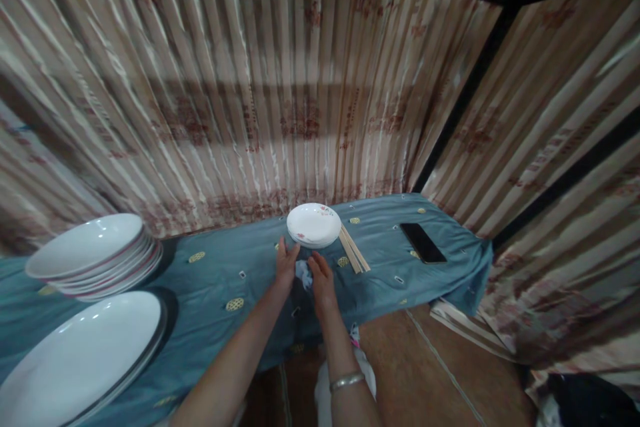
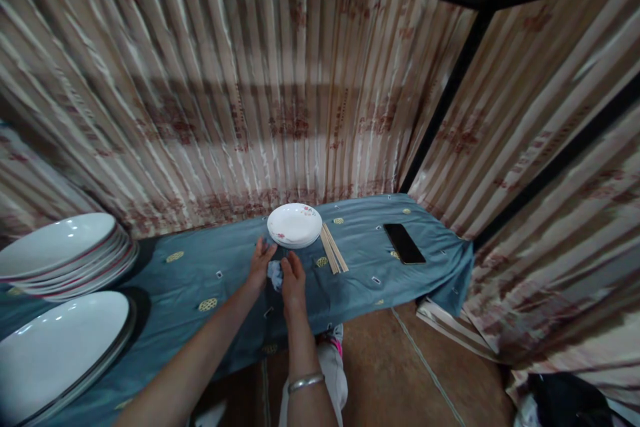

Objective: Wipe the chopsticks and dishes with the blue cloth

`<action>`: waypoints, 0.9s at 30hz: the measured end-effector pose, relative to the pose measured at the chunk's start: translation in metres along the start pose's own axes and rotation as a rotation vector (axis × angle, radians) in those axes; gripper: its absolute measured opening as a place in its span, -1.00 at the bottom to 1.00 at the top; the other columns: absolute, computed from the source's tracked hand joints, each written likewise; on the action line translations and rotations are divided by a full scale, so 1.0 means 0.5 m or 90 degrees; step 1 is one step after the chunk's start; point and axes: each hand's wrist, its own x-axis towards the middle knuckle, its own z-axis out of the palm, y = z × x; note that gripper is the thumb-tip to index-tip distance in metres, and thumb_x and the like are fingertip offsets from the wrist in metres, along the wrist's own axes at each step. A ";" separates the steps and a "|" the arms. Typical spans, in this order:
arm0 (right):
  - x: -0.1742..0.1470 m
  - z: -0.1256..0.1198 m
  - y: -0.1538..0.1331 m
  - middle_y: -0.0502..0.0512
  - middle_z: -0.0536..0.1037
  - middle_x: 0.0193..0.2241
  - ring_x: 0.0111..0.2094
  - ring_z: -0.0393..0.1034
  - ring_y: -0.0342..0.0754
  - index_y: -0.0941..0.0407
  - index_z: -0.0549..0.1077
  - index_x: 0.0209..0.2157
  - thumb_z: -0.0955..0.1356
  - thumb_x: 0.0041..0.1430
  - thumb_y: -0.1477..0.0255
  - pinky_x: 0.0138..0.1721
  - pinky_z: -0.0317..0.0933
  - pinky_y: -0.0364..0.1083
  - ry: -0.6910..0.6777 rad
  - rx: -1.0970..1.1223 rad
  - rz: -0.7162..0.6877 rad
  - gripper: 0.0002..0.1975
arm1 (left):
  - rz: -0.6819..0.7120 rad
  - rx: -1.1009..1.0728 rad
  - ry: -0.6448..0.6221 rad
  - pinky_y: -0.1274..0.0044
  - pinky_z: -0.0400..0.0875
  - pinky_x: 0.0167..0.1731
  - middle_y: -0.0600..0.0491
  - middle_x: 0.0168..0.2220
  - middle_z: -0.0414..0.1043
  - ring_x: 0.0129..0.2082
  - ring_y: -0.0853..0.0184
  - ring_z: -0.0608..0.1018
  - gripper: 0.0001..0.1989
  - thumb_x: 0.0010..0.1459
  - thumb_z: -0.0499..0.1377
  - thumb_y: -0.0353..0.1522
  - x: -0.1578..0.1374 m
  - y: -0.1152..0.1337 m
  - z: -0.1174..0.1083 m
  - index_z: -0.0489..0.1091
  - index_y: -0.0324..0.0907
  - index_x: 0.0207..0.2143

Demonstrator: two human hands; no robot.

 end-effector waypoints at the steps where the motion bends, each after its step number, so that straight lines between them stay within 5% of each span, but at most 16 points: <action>1: -0.006 0.005 -0.002 0.17 0.58 -0.09 -0.01 0.43 0.08 0.12 0.54 -0.13 0.40 -0.09 0.25 -0.02 0.32 -0.02 -0.004 -0.002 0.004 -0.56 | -0.015 0.001 0.012 0.31 0.21 0.15 -0.33 0.23 0.20 0.23 0.03 0.28 -0.33 0.07 0.25 -0.33 -0.014 0.003 -0.009 0.15 -0.30 0.21; 8: -0.058 0.046 0.006 0.08 0.62 -0.40 -0.35 0.47 0.00 0.14 0.58 -0.29 0.38 -0.11 0.17 -0.24 0.33 -0.04 -0.187 -0.110 0.026 -0.61 | -0.018 0.000 0.100 0.37 0.27 0.12 -0.16 0.09 0.42 0.09 0.19 0.46 -0.52 0.04 0.26 -0.37 -0.117 0.068 -0.126 0.35 -0.17 0.05; 13: -0.124 0.082 0.028 0.04 0.60 -0.46 -0.41 0.43 -0.04 0.13 0.60 -0.37 0.39 -0.11 0.19 -0.27 0.31 -0.05 -0.301 -0.156 0.022 -0.67 | 0.105 0.060 0.088 0.33 0.23 0.15 -0.12 0.09 0.42 0.07 0.18 0.47 -0.53 0.02 0.27 -0.26 -0.206 0.146 -0.255 0.39 -0.15 0.01; 18: -0.189 0.115 0.052 0.02 0.62 -0.46 -0.40 0.44 -0.04 0.07 0.62 -0.42 0.39 -0.07 0.23 -0.26 0.32 -0.06 -0.385 -0.195 -0.018 -0.76 | 0.247 0.271 0.202 0.31 0.19 0.18 -0.08 0.21 0.27 0.22 0.14 0.29 -0.47 0.08 0.18 -0.13 -0.298 0.209 -0.408 0.33 -0.10 0.09; 21: -0.211 0.129 0.057 0.01 0.61 -0.50 -0.42 0.44 -0.04 0.06 0.62 -0.48 0.36 -0.02 0.20 -0.26 0.32 -0.07 -0.415 -0.222 -0.049 -0.74 | 0.316 0.469 0.300 0.29 -0.02 0.27 -0.07 0.29 0.12 0.30 0.13 0.15 -0.45 0.13 0.11 -0.13 -0.328 0.225 -0.512 0.27 -0.10 0.15; 24: -0.228 0.147 0.063 0.00 0.60 -0.53 -0.44 0.43 -0.05 0.07 0.62 -0.48 0.35 0.01 0.21 -0.28 0.32 -0.08 -0.441 -0.236 -0.053 -0.73 | 0.281 0.522 0.424 0.27 -0.08 0.28 -0.16 0.33 0.02 0.32 0.05 0.08 -0.34 0.10 0.12 -0.14 -0.333 0.225 -0.608 0.18 -0.24 0.21; 27: -0.251 0.181 0.081 0.00 0.61 -0.47 -0.38 0.47 -0.02 0.05 0.63 -0.35 0.35 0.01 0.27 -0.22 0.34 -0.05 -0.454 -0.227 -0.046 -0.76 | 0.143 0.488 0.510 0.24 -0.14 0.29 -0.26 0.34 -0.02 0.33 0.00 0.04 -0.20 0.03 0.13 -0.15 -0.326 0.217 -0.672 0.08 -0.37 0.25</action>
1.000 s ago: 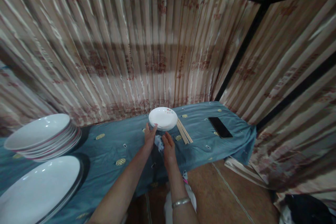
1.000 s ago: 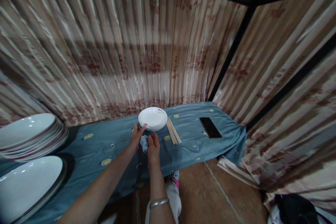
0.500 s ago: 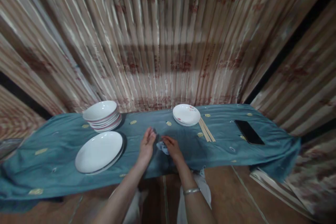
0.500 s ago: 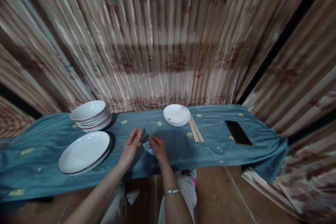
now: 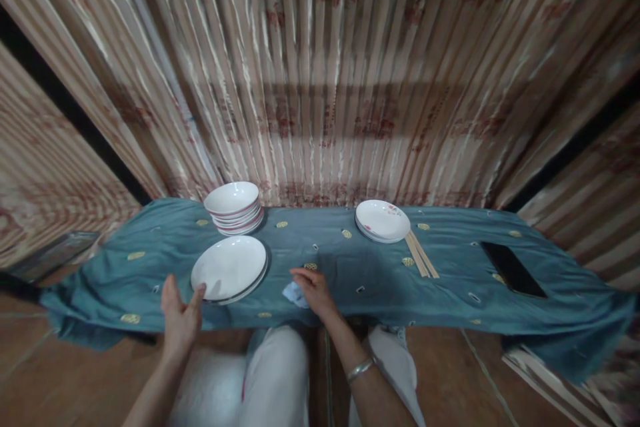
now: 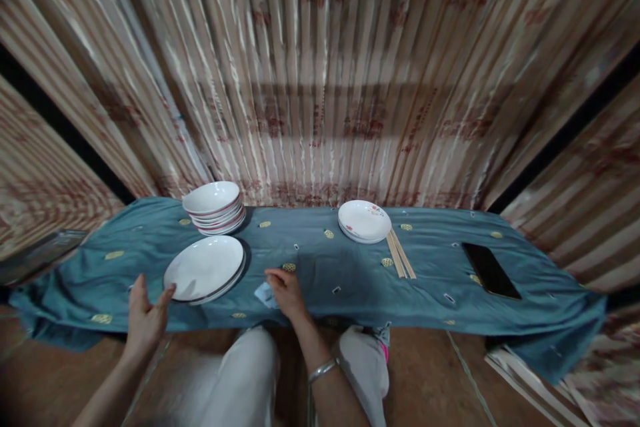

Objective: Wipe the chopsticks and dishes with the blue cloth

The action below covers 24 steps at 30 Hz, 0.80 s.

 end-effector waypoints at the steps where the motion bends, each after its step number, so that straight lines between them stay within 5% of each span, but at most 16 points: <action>1: 0.004 0.019 0.002 0.00 0.62 -0.45 -0.35 0.48 -0.01 0.04 0.62 -0.28 0.35 0.01 0.30 -0.18 0.34 -0.04 0.001 0.000 0.005 -0.74 | -0.051 -0.009 -0.009 0.25 -0.13 0.29 -0.29 0.33 0.00 0.33 0.00 0.06 -0.17 0.00 0.14 -0.13 0.007 -0.011 -0.002 0.07 -0.39 0.25; 4: 0.022 0.077 0.006 0.04 0.63 -0.26 -0.16 0.48 0.04 0.01 0.57 -0.12 0.37 0.00 0.37 0.00 0.28 0.02 0.026 -0.041 0.010 -0.65 | -0.146 -0.063 -0.038 0.28 -0.06 0.28 -0.32 0.31 0.05 0.31 0.00 0.11 -0.13 -0.06 0.19 -0.12 0.016 -0.031 0.000 0.11 -0.41 0.24; 8: 0.054 0.133 0.009 0.10 0.52 0.01 0.11 0.32 0.12 0.05 0.52 -0.04 0.41 -0.05 0.38 0.19 0.09 0.06 0.022 -0.063 0.018 -0.54 | -0.152 -0.124 -0.064 0.32 -0.03 0.27 -0.31 0.29 0.10 0.30 0.03 0.15 -0.15 -0.11 0.20 -0.15 0.014 -0.052 0.014 0.17 -0.41 0.21; 15: 0.066 0.163 0.027 0.06 0.49 0.05 0.17 0.25 0.10 0.03 0.48 0.00 0.40 -0.03 0.34 0.22 0.05 0.05 -0.009 -0.081 -0.012 -0.52 | -0.108 -0.175 -0.060 0.29 -0.02 0.26 -0.16 0.28 0.16 0.28 0.03 0.18 -0.22 -0.12 0.17 -0.17 0.015 -0.076 0.030 0.24 -0.26 0.18; 24: 0.043 0.174 0.011 0.16 0.37 0.16 0.25 0.12 0.13 0.10 0.39 0.13 0.37 0.03 0.36 0.26 -0.01 0.06 0.004 -0.099 -0.025 -0.43 | -0.175 -0.236 -0.047 0.31 0.01 0.26 -0.11 0.27 0.19 0.28 0.08 0.21 -0.26 -0.08 0.17 -0.24 0.003 -0.046 0.027 0.24 -0.26 0.20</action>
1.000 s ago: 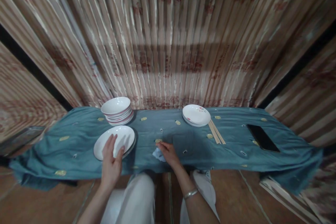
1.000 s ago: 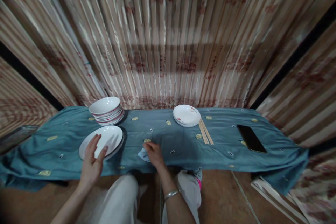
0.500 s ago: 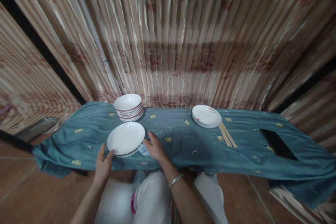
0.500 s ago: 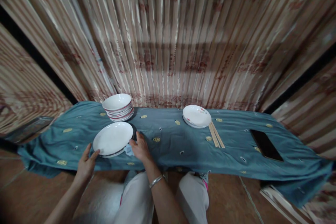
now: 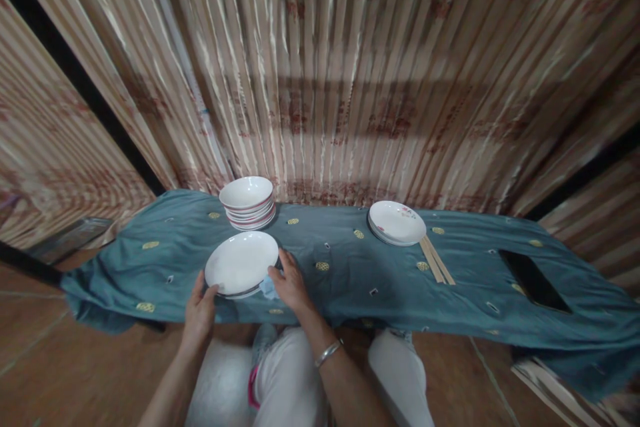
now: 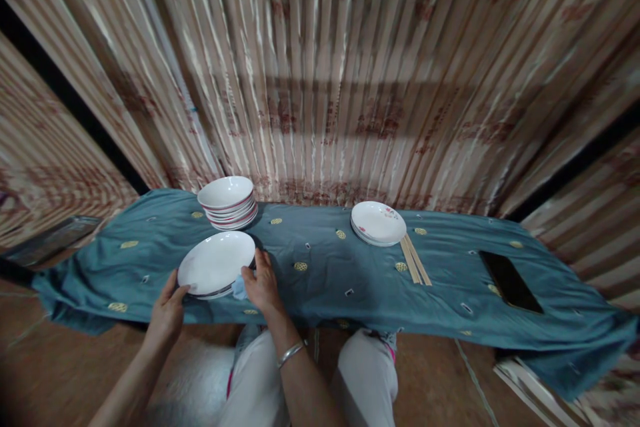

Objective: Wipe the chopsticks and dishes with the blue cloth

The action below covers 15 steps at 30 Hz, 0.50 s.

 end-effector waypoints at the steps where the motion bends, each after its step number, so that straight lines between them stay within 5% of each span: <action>1: -0.003 0.000 -0.005 0.18 0.36 0.17 0.25 0.13 0.14 0.11 0.38 0.14 0.37 0.03 0.36 0.26 0.00 0.07 0.004 -0.001 -0.004 -0.42 | -0.016 -0.028 0.005 0.30 0.02 0.26 -0.08 0.27 0.21 0.27 0.08 0.22 -0.27 -0.08 0.17 -0.27 -0.002 0.003 0.002 0.24 -0.24 0.20; 6: -0.016 0.000 -0.026 0.16 0.32 0.19 0.26 0.10 0.10 0.09 0.35 0.16 0.37 0.05 0.33 0.26 0.00 0.03 0.019 0.019 -0.022 -0.41 | -0.073 -0.125 -0.002 0.24 0.06 0.25 0.00 0.26 0.23 0.27 0.09 0.23 -0.28 -0.07 0.18 -0.33 -0.016 0.021 0.001 0.23 -0.11 0.22; 15: -0.027 0.018 -0.020 0.11 0.39 0.15 0.21 0.20 0.07 0.08 0.34 0.17 0.35 0.05 0.40 0.24 0.05 0.02 0.023 0.042 -0.028 -0.41 | -0.067 -0.076 0.007 0.24 0.13 0.21 0.05 0.25 0.24 0.26 0.09 0.23 -0.29 -0.03 0.15 -0.33 -0.023 0.036 -0.012 0.19 -0.03 0.24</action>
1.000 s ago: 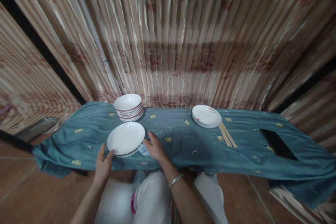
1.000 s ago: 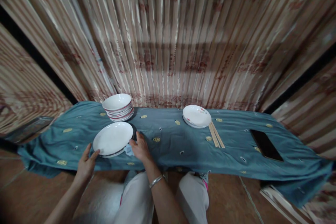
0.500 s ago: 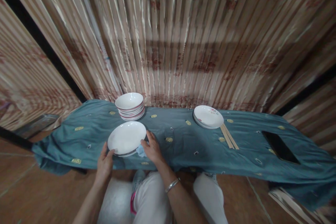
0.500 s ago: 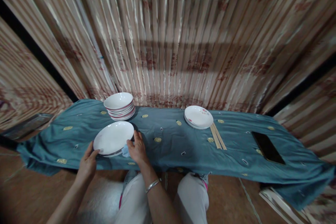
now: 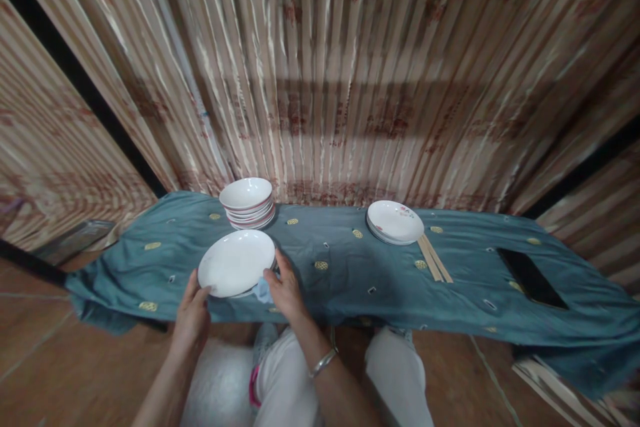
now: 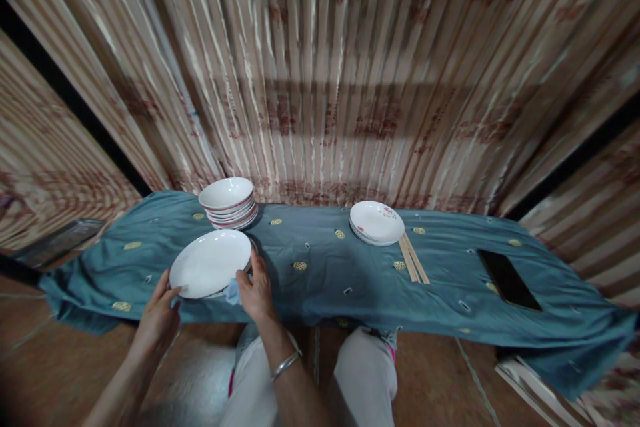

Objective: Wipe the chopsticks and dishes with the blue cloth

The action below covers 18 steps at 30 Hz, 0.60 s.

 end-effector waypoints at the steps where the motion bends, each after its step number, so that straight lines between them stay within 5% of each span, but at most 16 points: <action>1: -0.003 0.000 0.002 0.11 0.38 0.16 0.21 0.20 0.07 0.09 0.34 0.16 0.36 0.05 0.40 0.25 0.05 0.02 0.004 0.006 -0.005 -0.41 | 0.007 -0.002 -0.004 0.25 0.09 0.23 0.05 0.26 0.22 0.28 0.10 0.21 -0.28 -0.03 0.16 -0.32 -0.001 0.001 -0.003 0.19 -0.03 0.25; 5: -0.017 -0.015 -0.007 0.12 0.39 0.16 0.18 0.24 0.05 0.10 0.33 0.17 0.35 0.08 0.39 0.24 0.07 0.03 0.001 0.056 -0.032 -0.42 | 0.053 -0.032 -0.012 0.31 -0.06 0.27 0.04 0.28 0.19 0.30 0.15 0.16 -0.26 -0.03 0.22 -0.31 -0.029 0.021 -0.012 0.18 -0.05 0.25; 10: -0.033 -0.078 -0.045 0.01 0.40 0.15 0.20 0.23 0.04 0.02 0.34 0.16 0.35 0.09 0.38 0.25 0.05 0.07 -0.011 0.136 0.001 -0.45 | 0.102 -0.103 -0.063 0.35 -0.01 0.26 -0.02 0.28 0.19 0.30 0.16 0.17 -0.22 0.00 0.27 -0.28 -0.110 0.078 0.009 0.12 -0.06 0.29; 18: -0.037 -0.237 -0.059 -0.02 0.44 0.12 0.20 0.23 0.08 0.00 0.41 0.10 0.41 0.04 0.28 0.28 -0.02 0.15 0.064 0.188 -0.003 -0.46 | -0.072 -0.220 -0.191 0.37 0.45 -0.06 0.02 0.26 0.20 0.03 0.19 0.49 -0.19 0.01 0.24 -0.34 -0.213 0.107 0.127 0.02 0.17 0.30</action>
